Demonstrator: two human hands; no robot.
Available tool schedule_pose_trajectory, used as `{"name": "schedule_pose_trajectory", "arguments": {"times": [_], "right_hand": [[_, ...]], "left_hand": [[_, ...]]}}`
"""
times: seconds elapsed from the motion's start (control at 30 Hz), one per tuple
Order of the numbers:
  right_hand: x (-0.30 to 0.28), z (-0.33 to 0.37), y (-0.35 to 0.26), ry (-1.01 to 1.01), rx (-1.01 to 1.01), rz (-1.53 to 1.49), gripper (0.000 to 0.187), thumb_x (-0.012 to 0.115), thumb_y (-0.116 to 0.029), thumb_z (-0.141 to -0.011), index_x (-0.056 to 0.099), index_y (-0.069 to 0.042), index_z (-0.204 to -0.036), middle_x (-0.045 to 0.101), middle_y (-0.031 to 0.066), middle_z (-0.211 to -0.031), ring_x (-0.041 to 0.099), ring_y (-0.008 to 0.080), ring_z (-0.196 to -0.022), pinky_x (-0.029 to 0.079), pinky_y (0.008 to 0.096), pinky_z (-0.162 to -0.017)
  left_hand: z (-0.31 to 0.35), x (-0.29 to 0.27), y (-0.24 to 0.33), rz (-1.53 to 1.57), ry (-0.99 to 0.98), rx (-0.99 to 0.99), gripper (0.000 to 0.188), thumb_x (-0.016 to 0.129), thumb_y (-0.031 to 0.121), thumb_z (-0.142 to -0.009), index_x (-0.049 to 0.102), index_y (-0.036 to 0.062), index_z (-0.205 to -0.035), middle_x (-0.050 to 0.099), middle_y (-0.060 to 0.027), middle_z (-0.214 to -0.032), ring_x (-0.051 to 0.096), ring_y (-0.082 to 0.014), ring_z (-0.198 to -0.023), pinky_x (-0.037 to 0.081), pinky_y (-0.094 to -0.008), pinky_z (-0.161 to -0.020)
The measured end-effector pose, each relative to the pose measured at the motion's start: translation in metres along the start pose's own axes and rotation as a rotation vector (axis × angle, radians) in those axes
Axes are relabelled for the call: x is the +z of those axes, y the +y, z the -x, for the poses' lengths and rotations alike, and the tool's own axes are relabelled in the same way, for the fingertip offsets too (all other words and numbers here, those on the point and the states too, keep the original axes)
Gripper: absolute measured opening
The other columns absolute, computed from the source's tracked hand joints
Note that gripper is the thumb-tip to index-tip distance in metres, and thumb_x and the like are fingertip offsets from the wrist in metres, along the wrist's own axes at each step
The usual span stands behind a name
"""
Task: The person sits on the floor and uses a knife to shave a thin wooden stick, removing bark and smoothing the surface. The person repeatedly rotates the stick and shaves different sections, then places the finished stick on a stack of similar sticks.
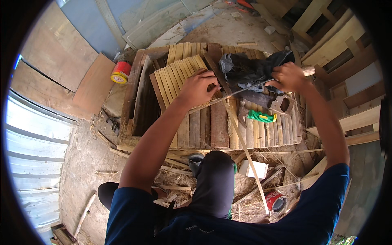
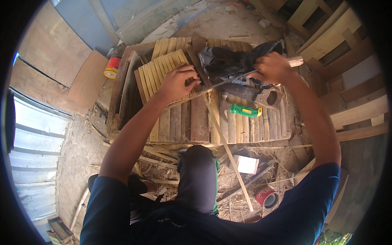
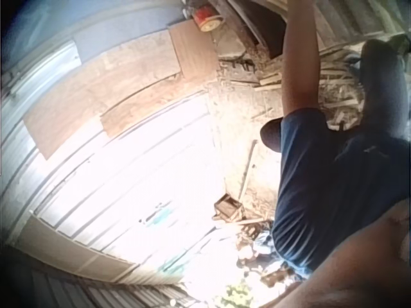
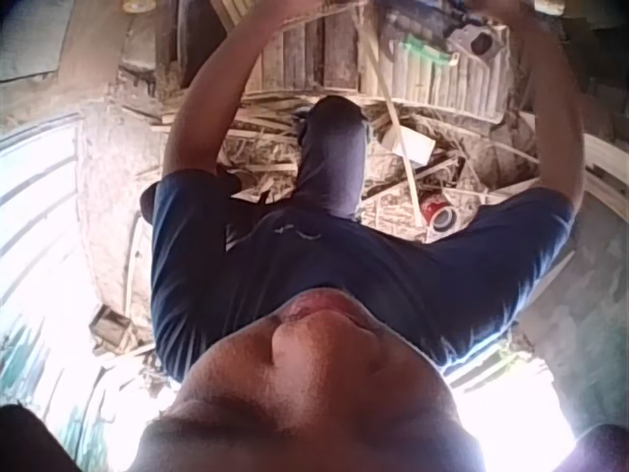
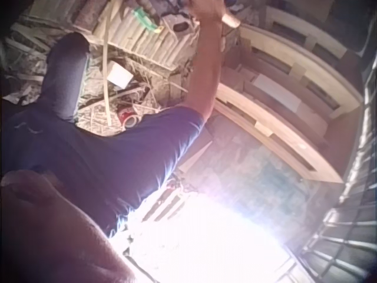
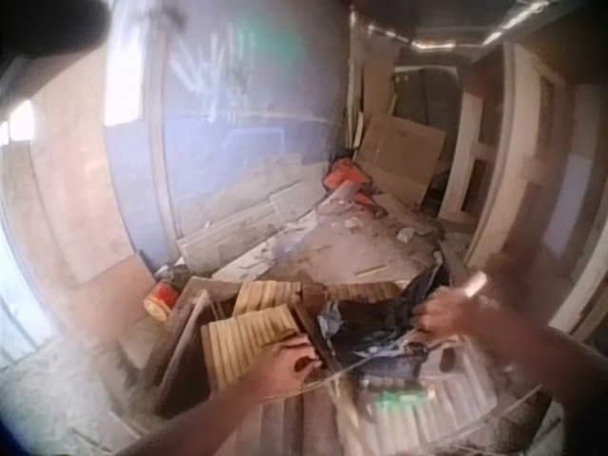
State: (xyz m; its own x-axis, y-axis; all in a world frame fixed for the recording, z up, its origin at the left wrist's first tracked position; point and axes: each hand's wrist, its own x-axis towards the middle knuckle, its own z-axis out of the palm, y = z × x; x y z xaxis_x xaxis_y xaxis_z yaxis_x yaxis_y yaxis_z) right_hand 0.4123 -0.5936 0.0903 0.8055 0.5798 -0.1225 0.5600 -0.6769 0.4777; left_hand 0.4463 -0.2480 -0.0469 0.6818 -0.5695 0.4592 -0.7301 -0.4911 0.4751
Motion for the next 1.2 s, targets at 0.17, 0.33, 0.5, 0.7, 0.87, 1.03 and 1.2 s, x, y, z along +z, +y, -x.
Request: {"name": "schedule_pose_trajectory", "arguments": {"times": [0.17, 0.33, 0.5, 0.7, 0.87, 1.03, 1.2], "right_hand": [[0.005, -0.012, -0.005, 0.015, -0.019, -0.047, 0.055, 0.060, -0.060, -0.094, 0.075, -0.009, -0.080, 0.070, 0.0057, -0.086, 0.070, 0.0292, -0.086, 0.052, 0.0410, -0.079], [0.013, 0.001, 0.008, 0.003, 0.086, -0.089, 0.051, 0.063, -0.056, -0.094, 0.075, -0.008, -0.082, 0.068, 0.0069, -0.084, 0.069, 0.0316, -0.088, 0.052, 0.0433, -0.081], [0.023, 0.007, 0.008, 0.091, 0.027, -0.110, 0.052, 0.063, -0.056, -0.094, 0.075, -0.007, -0.079, 0.067, 0.0068, -0.080, 0.069, 0.0314, -0.083, 0.053, 0.0430, -0.077], [0.022, 0.000, 0.007, 0.057, 0.026, -0.124, 0.054, 0.063, -0.057, -0.094, 0.074, -0.008, -0.076, 0.066, 0.0065, -0.079, 0.069, 0.0314, -0.081, 0.054, 0.0428, -0.075], [0.021, -0.001, 0.004, 0.020, 0.047, -0.137, 0.053, 0.063, -0.057, -0.094, 0.074, -0.008, -0.077, 0.067, 0.0065, -0.081, 0.069, 0.0312, -0.083, 0.054, 0.0430, -0.077], [0.021, -0.002, 0.002, 0.003, 0.064, -0.133, 0.053, 0.063, -0.057, -0.094, 0.074, -0.008, -0.078, 0.067, 0.0063, -0.081, 0.069, 0.0312, -0.084, 0.053, 0.0433, -0.078], [0.024, 0.000, 0.004, 0.041, 0.042, -0.142, 0.053, 0.063, -0.057, -0.094, 0.074, -0.008, -0.077, 0.067, 0.0066, -0.081, 0.069, 0.0312, -0.083, 0.054, 0.0430, -0.078]], "left_hand": [[0.001, -0.003, 0.004, 0.020, 0.023, 0.001, 0.015, 0.079, 0.019, -0.088, 0.069, 0.0076, -0.090, 0.069, -0.0020, -0.102, 0.065, -0.0245, -0.110, 0.056, -0.0408, -0.089], [0.001, 0.001, 0.000, 0.035, 0.071, 0.024, 0.014, 0.077, 0.022, -0.088, 0.071, 0.0100, -0.086, 0.066, -0.0008, -0.092, 0.064, -0.0245, -0.107, 0.059, -0.0414, -0.083], [0.000, 0.003, -0.003, 0.019, 0.100, 0.071, 0.015, 0.078, 0.023, -0.088, 0.071, 0.0098, -0.085, 0.066, -0.0005, -0.092, 0.064, -0.0241, -0.105, 0.059, -0.0410, -0.082], [0.000, 0.002, -0.002, 0.017, 0.067, 0.038, 0.015, 0.077, 0.024, -0.088, 0.071, 0.0107, -0.084, 0.066, 0.0001, -0.091, 0.064, -0.0236, -0.103, 0.059, -0.0409, -0.081], [-0.001, 0.001, -0.002, 0.005, 0.090, 0.060, 0.015, 0.077, 0.025, -0.088, 0.071, 0.0112, -0.084, 0.066, 0.0004, -0.092, 0.065, -0.0229, -0.104, 0.059, -0.0410, -0.080], [0.000, -0.001, 0.000, 0.021, 0.042, 0.019, 0.014, 0.079, 0.019, -0.087, 0.071, 0.0078, -0.089, 0.068, -0.0018, -0.097, 0.066, -0.0238, -0.106, 0.058, -0.0400, -0.084], [0.000, -0.002, 0.001, 0.012, 0.045, 0.025, 0.014, 0.079, 0.019, -0.088, 0.071, 0.0077, -0.089, 0.068, -0.0018, -0.096, 0.066, -0.0236, -0.106, 0.057, -0.0402, -0.084]]}}
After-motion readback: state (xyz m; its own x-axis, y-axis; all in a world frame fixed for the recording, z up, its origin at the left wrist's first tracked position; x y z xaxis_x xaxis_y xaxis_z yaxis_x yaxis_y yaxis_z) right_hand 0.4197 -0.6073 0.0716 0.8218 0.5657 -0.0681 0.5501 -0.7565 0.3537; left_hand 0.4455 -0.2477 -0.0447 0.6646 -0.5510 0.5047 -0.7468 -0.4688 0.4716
